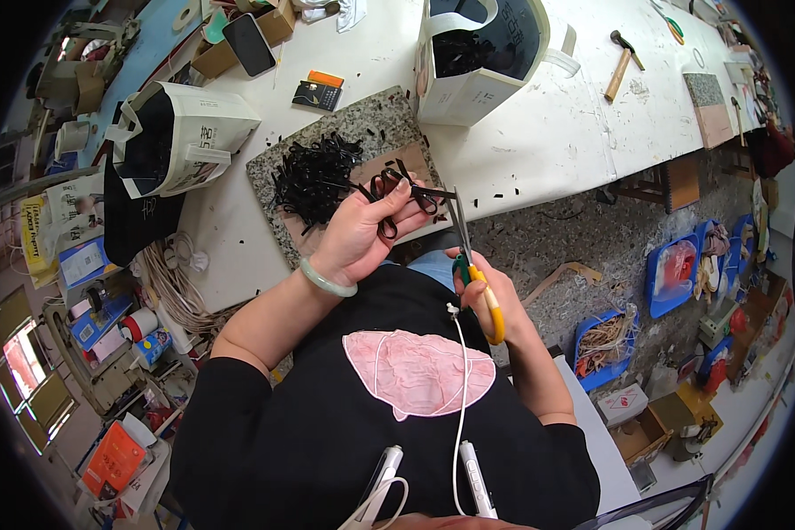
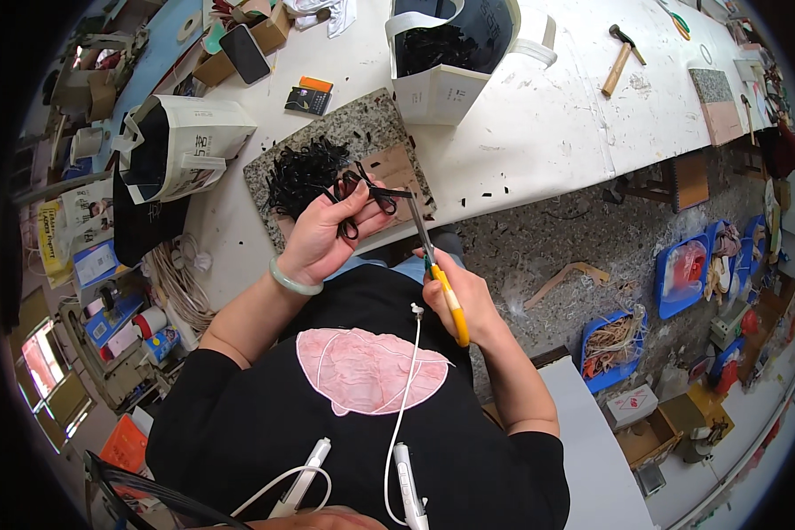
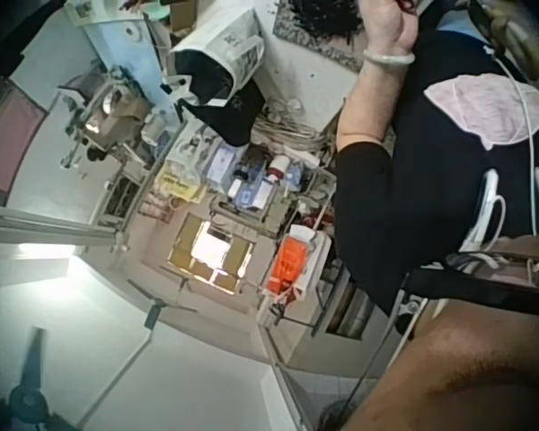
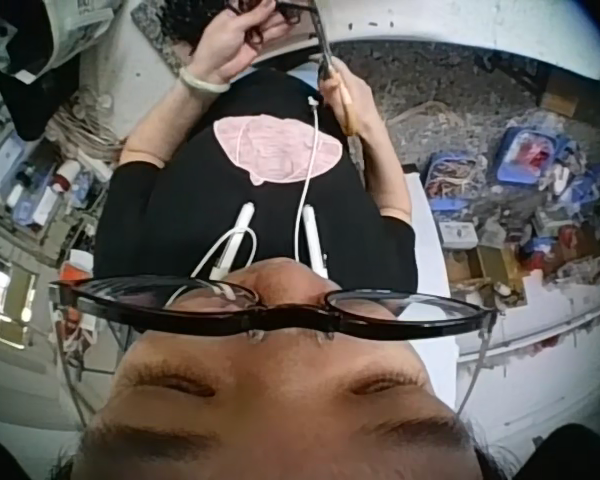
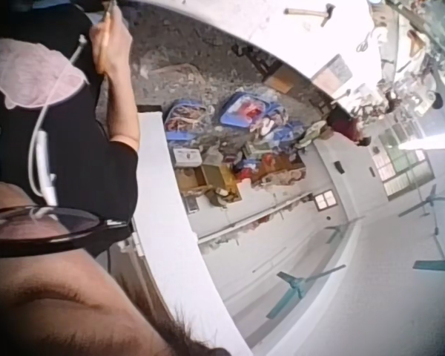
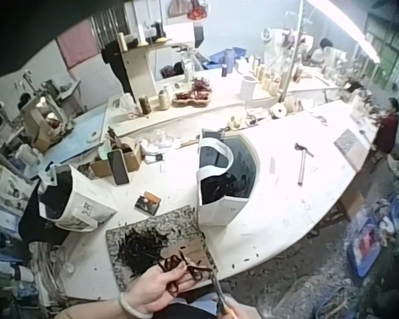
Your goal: Trimming excess material from black shoe components using scissors on an industrial workbench.
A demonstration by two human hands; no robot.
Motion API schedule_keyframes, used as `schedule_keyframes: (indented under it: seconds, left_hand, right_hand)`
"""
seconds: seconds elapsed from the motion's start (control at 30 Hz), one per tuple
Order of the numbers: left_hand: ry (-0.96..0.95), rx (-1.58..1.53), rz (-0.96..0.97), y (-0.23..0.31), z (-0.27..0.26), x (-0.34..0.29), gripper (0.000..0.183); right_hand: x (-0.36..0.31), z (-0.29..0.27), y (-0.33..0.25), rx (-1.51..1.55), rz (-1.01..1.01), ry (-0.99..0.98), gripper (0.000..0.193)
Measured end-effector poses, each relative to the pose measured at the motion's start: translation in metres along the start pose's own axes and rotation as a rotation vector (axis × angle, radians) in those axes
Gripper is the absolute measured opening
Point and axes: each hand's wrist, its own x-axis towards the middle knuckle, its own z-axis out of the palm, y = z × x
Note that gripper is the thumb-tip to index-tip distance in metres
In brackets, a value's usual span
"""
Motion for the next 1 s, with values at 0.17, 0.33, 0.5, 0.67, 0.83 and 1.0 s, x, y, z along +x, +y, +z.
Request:
schedule_keyframes:
  seconds: [0.17, 0.33, 0.5, 0.67, 0.83, 1.0]
  left_hand:
    - [0.024, -0.027, 0.028, -0.001, 0.009, -0.003, 0.021]
    - [0.042, -0.037, 0.039, -0.002, 0.009, -0.004, 0.019]
    - [0.052, -0.029, 0.047, -0.003, 0.008, -0.004, 0.019]
    - [0.059, -0.026, 0.015, -0.003, 0.003, -0.002, 0.020]
    - [0.091, -0.040, -0.055, -0.001, -0.041, 0.010, 0.021]
    - [0.267, 0.358, -0.045, 0.031, -0.116, 0.052, 0.015]
  right_hand:
    - [0.006, -0.005, -0.013, -0.125, -0.020, -0.044, 0.048]
    - [0.009, -0.007, -0.014, -0.159, -0.023, -0.067, 0.049]
    - [0.010, -0.006, -0.012, -0.171, -0.039, -0.050, 0.048]
    - [0.009, -0.004, -0.010, -0.109, -0.018, -0.023, 0.043]
    - [0.004, -0.004, 0.007, -0.013, 0.094, 0.014, 0.036]
    - [0.008, 0.002, 0.026, 0.001, 0.190, 0.040, 0.034]
